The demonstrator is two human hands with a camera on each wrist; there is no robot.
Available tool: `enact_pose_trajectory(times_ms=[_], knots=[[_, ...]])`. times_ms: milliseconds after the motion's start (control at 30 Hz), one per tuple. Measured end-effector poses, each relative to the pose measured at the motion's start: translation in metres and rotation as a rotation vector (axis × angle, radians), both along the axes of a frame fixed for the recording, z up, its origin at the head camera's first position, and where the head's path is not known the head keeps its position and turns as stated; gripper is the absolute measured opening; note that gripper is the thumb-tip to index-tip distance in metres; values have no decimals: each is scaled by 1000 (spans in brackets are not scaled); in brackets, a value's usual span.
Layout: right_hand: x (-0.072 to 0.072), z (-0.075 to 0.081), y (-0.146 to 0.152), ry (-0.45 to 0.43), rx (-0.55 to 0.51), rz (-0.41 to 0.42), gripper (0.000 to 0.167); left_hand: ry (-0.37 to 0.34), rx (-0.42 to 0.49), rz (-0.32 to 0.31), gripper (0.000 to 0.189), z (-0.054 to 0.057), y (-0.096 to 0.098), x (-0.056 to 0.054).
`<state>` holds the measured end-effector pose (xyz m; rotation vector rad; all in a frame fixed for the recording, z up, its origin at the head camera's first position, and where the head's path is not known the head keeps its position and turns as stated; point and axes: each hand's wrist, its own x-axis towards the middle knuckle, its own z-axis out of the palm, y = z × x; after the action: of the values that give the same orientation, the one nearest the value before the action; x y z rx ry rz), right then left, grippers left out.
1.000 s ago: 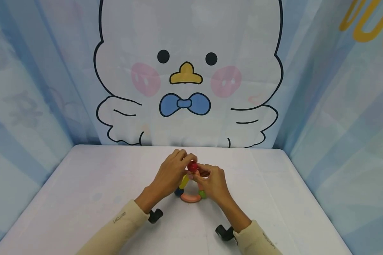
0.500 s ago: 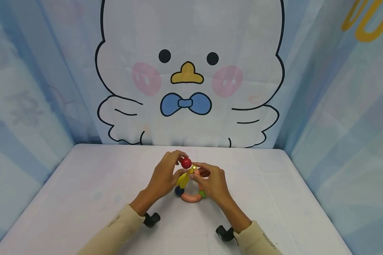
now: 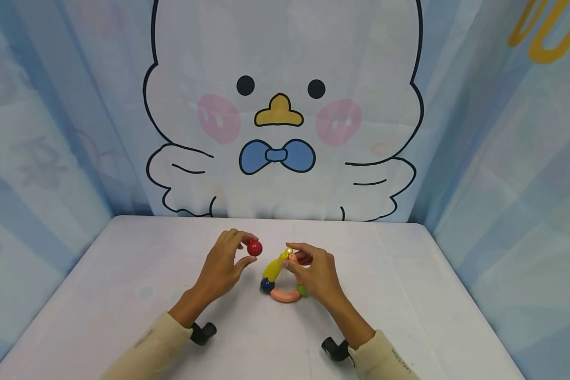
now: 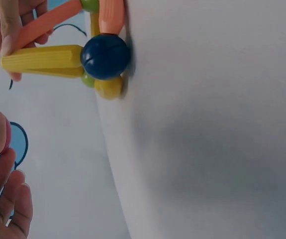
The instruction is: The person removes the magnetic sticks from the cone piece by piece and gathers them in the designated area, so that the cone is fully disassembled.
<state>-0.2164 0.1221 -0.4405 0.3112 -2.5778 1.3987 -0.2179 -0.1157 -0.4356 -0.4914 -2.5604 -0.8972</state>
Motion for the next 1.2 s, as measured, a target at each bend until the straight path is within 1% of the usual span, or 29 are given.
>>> enact_pose_trajectory(times_ms=[167,367,467,633,767,900,1033,1200], knots=[[1,0,0,-3,-8,6,42,-18,-20,12,48,-7,-17,-1],[0,0,1,4,-7,11,43,-87,-48,36,48,-16,-36,-3],[1,0,1,6,-8,11,42,-121,-63,42,47,-19,-46,-4],[1,-1,2,5,-16,15,41,-154,-89,52,45,-23,-60,-8],[0,-2,3,8,-19,17,41,-186,-120,46,44,-25,-68,-11],[0,-1,3,14,-20,19,41,-240,-134,43,43,-26,-75,-16],[1,-1,2,16,-22,19,40,-301,-145,63,41,-28,-80,-22],[1,-1,2,13,-19,20,40,-358,-169,92,40,-33,-83,-28]])
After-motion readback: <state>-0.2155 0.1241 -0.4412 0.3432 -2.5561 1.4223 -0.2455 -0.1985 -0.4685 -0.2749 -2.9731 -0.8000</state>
